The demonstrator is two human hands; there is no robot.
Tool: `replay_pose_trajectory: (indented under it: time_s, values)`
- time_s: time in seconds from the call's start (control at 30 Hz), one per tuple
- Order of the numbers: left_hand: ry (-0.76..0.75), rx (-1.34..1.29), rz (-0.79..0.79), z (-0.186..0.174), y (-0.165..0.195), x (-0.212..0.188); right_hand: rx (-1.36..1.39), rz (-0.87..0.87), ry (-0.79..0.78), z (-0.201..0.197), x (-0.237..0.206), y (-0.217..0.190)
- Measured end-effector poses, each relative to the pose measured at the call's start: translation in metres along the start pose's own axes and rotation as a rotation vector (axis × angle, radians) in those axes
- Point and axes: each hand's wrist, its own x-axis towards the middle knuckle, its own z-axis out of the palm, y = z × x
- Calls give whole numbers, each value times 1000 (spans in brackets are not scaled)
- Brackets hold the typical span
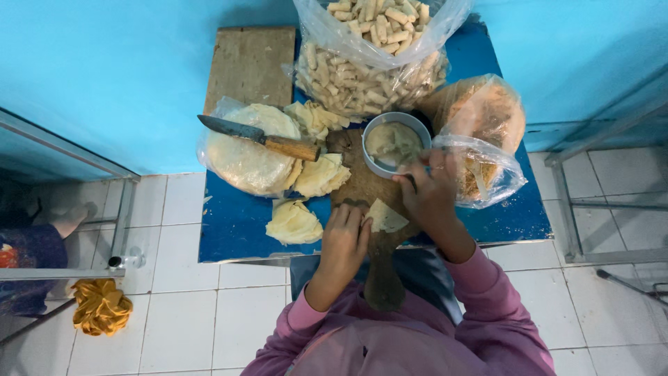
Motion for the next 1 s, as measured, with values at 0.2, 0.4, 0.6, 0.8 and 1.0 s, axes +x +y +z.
replay_pose_trajectory:
  time_s: [0.2, 0.4, 0.6, 0.8, 1.0]
  values:
    - [13, 28, 0, -1, 7, -2, -49, 74, 198, -47, -26, 19]
    - [9, 92, 47, 1, 11, -3, -175, 426, 144, -63, -67, 47]
    - [50, -24, 17, 10, 12, -4, -111, 467, 269, -34, -66, 72]
    - [33, -35, -39, 12, 9, -4, -92, 223, 306, -32, -64, 84]
    - [36, -20, -25, 11, 8, -7, -49, 247, 169, -44, -59, 90]
